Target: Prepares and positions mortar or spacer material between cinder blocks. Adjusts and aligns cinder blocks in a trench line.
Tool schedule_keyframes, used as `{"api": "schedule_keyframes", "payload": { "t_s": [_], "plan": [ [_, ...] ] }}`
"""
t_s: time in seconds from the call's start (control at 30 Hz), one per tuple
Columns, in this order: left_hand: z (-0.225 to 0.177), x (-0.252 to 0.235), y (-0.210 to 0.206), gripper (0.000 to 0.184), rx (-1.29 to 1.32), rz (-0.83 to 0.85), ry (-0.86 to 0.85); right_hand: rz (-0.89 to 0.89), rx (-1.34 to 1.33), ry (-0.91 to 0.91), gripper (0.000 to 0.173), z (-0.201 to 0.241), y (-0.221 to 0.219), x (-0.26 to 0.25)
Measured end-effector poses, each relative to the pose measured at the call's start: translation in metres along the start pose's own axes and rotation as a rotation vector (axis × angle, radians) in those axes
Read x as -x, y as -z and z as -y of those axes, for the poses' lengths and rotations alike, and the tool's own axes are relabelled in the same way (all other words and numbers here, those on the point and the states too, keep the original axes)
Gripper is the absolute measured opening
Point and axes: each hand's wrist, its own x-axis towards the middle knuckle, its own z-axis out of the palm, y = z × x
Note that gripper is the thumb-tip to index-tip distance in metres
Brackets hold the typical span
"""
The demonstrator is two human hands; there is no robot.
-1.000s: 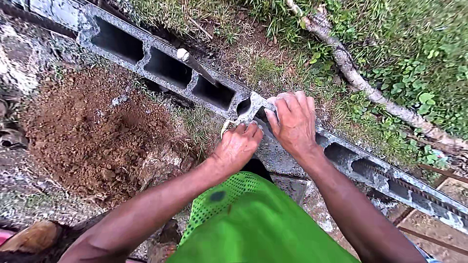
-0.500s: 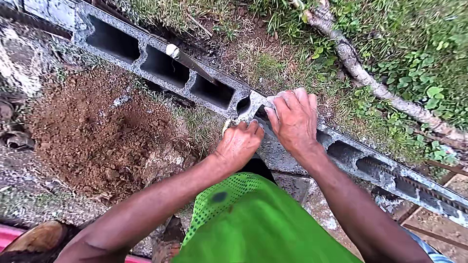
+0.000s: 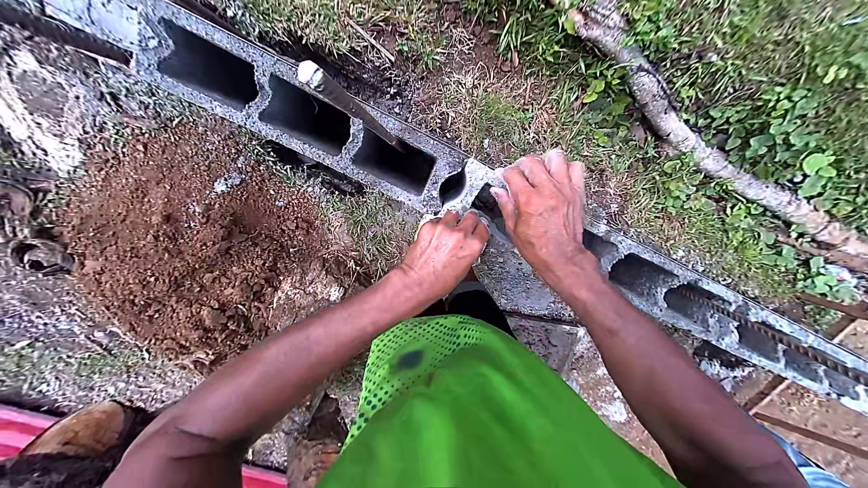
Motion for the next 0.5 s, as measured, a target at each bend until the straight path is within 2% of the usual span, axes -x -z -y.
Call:
{"api": "schedule_keyframes", "payload": {
  "t_s": [0.27, 0.5],
  "plan": [
    [0.0038, -0.0005, -0.0064, 0.028, -0.034, 0.015, -0.004, -0.035, 0.044, -0.011, 0.022, -0.0094, -0.0077, -0.0006],
    [0.0114, 0.0037, -0.0085, 0.024, 0.022, -0.082, -0.021, -0.07, 0.024, 0.033, 0.022, -0.0069, -0.0063, -0.003]
  ]
}}
